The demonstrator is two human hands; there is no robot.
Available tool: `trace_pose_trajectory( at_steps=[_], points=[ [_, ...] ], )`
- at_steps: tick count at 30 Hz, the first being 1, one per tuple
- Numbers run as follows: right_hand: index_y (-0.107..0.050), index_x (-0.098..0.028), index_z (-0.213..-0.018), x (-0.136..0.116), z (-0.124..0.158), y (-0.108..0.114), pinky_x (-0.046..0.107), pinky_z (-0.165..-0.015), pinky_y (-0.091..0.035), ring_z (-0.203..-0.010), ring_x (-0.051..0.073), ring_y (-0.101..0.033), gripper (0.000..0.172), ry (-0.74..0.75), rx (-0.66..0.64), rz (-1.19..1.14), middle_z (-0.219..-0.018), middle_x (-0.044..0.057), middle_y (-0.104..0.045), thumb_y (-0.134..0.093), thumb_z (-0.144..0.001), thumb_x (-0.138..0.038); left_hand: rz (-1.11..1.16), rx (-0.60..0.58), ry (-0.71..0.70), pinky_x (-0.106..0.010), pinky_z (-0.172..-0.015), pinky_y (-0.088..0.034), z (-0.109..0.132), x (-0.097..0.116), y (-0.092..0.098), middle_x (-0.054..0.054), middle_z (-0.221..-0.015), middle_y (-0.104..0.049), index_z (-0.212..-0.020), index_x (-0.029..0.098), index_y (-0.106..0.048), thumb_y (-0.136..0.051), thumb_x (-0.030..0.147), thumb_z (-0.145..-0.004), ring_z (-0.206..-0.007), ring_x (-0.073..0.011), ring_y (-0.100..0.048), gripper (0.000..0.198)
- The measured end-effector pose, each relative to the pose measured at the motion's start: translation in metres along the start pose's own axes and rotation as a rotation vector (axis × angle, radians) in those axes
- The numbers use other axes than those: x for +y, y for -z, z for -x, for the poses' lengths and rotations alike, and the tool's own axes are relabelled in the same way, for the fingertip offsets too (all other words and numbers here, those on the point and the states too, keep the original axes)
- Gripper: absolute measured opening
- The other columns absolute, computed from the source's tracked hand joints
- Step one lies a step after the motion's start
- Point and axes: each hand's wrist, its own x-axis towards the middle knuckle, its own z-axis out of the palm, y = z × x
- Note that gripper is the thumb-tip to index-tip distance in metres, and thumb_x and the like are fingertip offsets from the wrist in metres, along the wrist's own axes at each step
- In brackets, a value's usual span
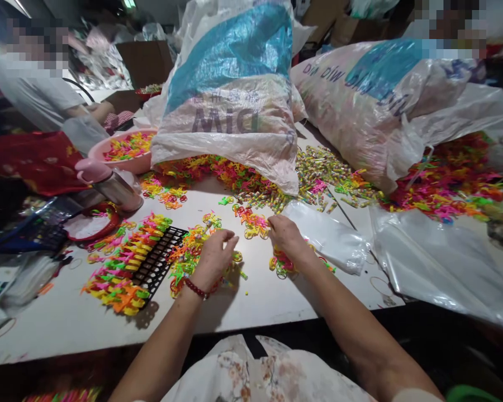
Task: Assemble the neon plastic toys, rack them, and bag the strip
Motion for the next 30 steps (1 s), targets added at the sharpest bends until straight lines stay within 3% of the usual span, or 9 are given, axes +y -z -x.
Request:
trace_pose_trajectory(
  at_steps=[2, 5, 10, 14, 16, 20, 24, 27, 30],
  points=[
    [-0.068, -0.016, -0.085, -0.004, 0.008, 0.002, 0.027, -0.073, -0.043, -0.077, 0.017, -0.058, 0.023, -0.065, 0.096, -0.266, -0.082, 0.006, -0.067, -0.047, -0.09, -0.019, 0.158, -0.03, 0.062, -0.039, -0.081, -0.047, 0.0, 0.005, -0.014, -0.008, -0.089, -0.071, -0.086, 0.021, -0.07, -0.064, 0.033, -0.079, -0.084, -0.0234, -0.062, 0.015],
    [-0.07, -0.019, -0.083, -0.013, 0.025, 0.002, 0.026, -0.065, -0.043, -0.068, 0.015, -0.057, 0.025, -0.132, 0.086, -0.648, -0.072, 0.0, -0.065, -0.05, -0.089, -0.033, 0.37, -0.045, 0.124, -0.035, -0.08, -0.048, -0.002, 0.009, -0.026, -0.008, -0.093, -0.071, -0.092, 0.021, -0.071, -0.07, 0.035, -0.076, -0.086, -0.0211, -0.062, 0.022],
    [-0.07, -0.019, -0.087, -0.024, 0.04, -0.004, 0.026, -0.064, -0.047, -0.069, 0.014, -0.058, 0.024, -0.22, 0.11, -0.917, -0.073, -0.001, -0.065, -0.058, -0.084, -0.039, 0.578, -0.142, 0.202, -0.027, -0.064, -0.048, -0.002, 0.007, -0.036, -0.009, -0.094, -0.068, -0.099, 0.017, -0.07, -0.072, 0.041, -0.074, -0.077, -0.0164, -0.06, 0.034],
    [-0.067, -0.019, -0.092, -0.023, 0.035, -0.003, 0.03, -0.068, -0.054, -0.073, 0.015, -0.063, 0.028, -0.359, 0.2, -1.109, -0.079, 0.001, -0.067, -0.065, -0.079, -0.044, 0.643, 0.146, 0.244, -0.023, -0.058, -0.046, 0.0, 0.005, -0.034, -0.004, -0.092, -0.063, -0.11, 0.02, -0.063, -0.074, 0.039, -0.073, -0.07, -0.0117, -0.055, 0.043],
    [-0.066, -0.019, -0.093, -0.024, 0.033, -0.001, 0.03, -0.073, -0.056, -0.074, 0.014, -0.065, 0.031, -0.415, 0.186, -1.285, -0.082, 0.001, -0.067, -0.07, -0.075, -0.044, 0.685, 0.195, 0.27, -0.022, -0.06, -0.045, 0.002, 0.005, -0.032, -0.003, -0.091, -0.062, -0.108, 0.019, -0.061, -0.074, 0.04, -0.073, -0.071, -0.0107, -0.055, 0.042],
    [-0.064, -0.019, -0.088, -0.035, 0.037, -0.007, 0.03, -0.076, -0.057, -0.073, 0.013, -0.066, 0.034, -0.426, 0.065, -1.559, -0.081, 0.002, -0.068, -0.078, -0.069, -0.043, 0.798, 0.001, 0.281, -0.02, -0.06, -0.042, 0.008, 0.01, -0.035, -0.002, -0.082, -0.062, -0.087, 0.015, -0.064, -0.075, 0.041, -0.072, -0.071, -0.0098, -0.055, 0.032],
    [-0.068, -0.02, -0.087, -0.039, 0.043, -0.017, 0.031, -0.072, -0.055, -0.075, 0.015, -0.065, 0.023, -0.253, -0.073, -1.252, -0.084, 0.003, -0.069, -0.068, -0.079, -0.042, 0.961, 0.094, 0.343, -0.02, -0.063, -0.045, 0.011, 0.01, -0.041, 0.001, -0.078, -0.061, -0.079, 0.016, -0.058, -0.076, 0.04, -0.071, -0.066, -0.0075, -0.056, 0.032],
    [-0.071, -0.021, -0.088, -0.021, 0.029, -0.009, 0.032, -0.079, -0.05, -0.085, 0.017, -0.061, 0.017, -0.028, 0.01, -0.647, -0.089, 0.005, -0.069, -0.056, -0.088, -0.028, 1.047, 0.125, 0.386, -0.02, -0.063, -0.047, 0.009, 0.004, -0.036, 0.003, -0.076, -0.061, -0.087, 0.018, -0.055, -0.081, 0.035, -0.065, -0.066, -0.0077, -0.06, 0.038],
    [-0.072, -0.016, -0.094, 0.006, -0.002, 0.004, 0.034, -0.087, -0.044, -0.097, 0.023, -0.055, 0.02, 0.064, 0.023, -0.045, -0.099, 0.012, -0.066, -0.053, -0.088, -0.017, 1.098, 0.117, 0.373, -0.018, -0.056, -0.046, 0.008, 0.002, -0.028, 0.008, -0.07, -0.057, -0.096, 0.02, -0.05, -0.083, 0.03, -0.063, -0.058, -0.0069, -0.058, 0.047]
  ],
)
